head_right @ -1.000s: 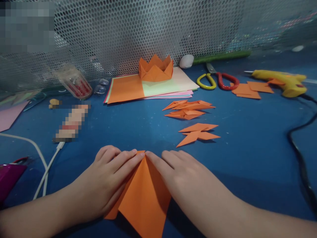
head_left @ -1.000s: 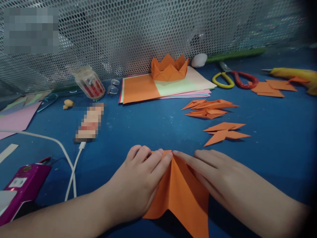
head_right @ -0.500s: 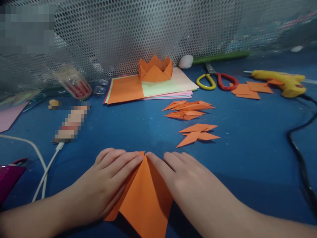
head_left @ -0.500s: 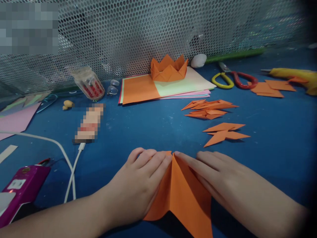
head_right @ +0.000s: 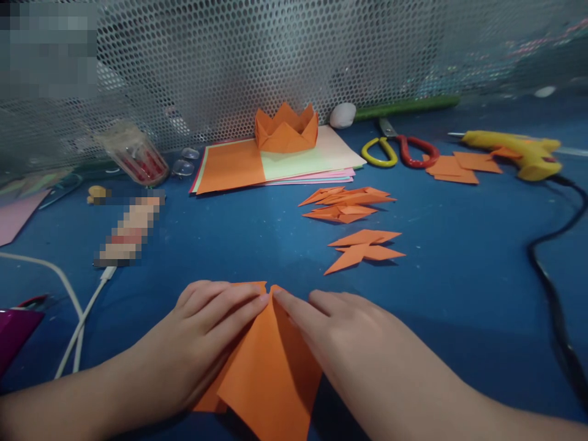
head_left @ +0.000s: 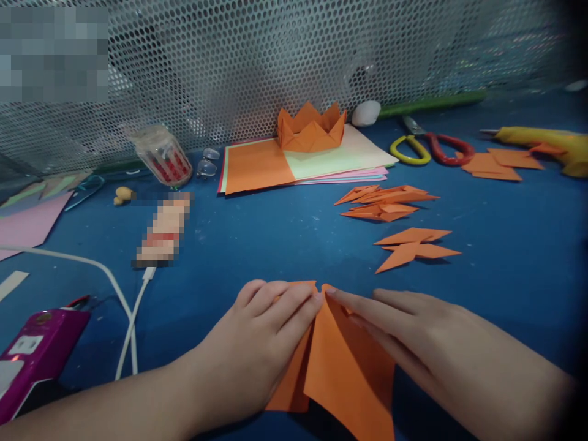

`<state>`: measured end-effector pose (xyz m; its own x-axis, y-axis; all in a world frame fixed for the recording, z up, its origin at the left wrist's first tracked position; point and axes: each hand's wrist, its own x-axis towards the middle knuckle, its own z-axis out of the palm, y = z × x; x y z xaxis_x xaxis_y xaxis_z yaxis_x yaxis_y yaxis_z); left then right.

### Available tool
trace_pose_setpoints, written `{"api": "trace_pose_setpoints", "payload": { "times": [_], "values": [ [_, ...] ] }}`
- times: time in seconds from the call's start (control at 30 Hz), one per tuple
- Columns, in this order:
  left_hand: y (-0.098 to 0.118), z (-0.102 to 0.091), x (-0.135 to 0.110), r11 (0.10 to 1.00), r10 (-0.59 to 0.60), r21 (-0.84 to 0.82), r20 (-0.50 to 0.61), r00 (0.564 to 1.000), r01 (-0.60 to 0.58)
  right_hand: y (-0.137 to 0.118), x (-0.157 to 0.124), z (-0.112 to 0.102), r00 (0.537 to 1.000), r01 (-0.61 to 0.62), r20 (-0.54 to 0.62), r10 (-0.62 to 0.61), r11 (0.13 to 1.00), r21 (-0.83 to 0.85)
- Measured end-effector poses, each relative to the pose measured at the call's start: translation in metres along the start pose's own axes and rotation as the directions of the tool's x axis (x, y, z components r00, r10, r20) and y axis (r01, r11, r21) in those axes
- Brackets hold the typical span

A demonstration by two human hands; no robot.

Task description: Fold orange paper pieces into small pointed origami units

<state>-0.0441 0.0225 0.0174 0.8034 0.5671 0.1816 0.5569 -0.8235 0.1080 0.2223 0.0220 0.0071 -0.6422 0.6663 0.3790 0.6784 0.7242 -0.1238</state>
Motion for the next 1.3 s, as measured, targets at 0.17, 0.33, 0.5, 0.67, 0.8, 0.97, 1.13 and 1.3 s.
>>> {"api": "trace_pose_setpoints", "payload": {
  "times": [0.17,0.33,0.5,0.67,0.8,0.97,1.13,1.3],
  "values": [
    [0.000,0.004,0.002,0.998,0.061,-0.020,-0.102,0.993,-0.063,-0.001,0.009,-0.004,1.000,0.009,-0.003,-0.009,1.000,0.022],
    [0.009,-0.009,0.003,0.999,0.023,0.025,-0.028,0.999,-0.023,0.002,0.007,-0.004,1.000,-0.027,0.017,0.026,0.997,0.071],
    [0.017,-0.015,-0.003,0.990,-0.018,0.143,0.058,0.998,0.010,0.008,0.019,-0.011,0.981,-0.185,0.016,0.191,0.922,0.341],
    [0.017,0.003,-0.011,0.975,-0.139,0.166,-0.070,0.988,0.149,0.010,0.027,-0.011,0.912,-0.407,0.138,0.387,0.809,0.423],
    [0.017,0.004,-0.011,0.959,-0.257,0.118,-0.011,0.966,0.257,0.007,0.025,-0.007,0.908,-0.418,0.194,0.371,0.782,0.462],
    [0.017,0.004,-0.009,0.963,-0.239,0.130,0.010,0.971,0.236,0.003,0.025,-0.006,0.926,-0.373,0.232,0.297,0.806,0.459],
    [0.016,0.008,-0.009,0.960,-0.175,0.216,-0.028,0.984,0.177,0.004,0.022,-0.004,0.926,-0.369,0.247,0.286,0.827,0.425],
    [0.017,0.007,-0.009,0.958,-0.172,0.230,-0.013,0.985,0.170,0.006,0.018,-0.003,0.940,-0.336,0.206,0.273,0.852,0.401]
  ]
}}
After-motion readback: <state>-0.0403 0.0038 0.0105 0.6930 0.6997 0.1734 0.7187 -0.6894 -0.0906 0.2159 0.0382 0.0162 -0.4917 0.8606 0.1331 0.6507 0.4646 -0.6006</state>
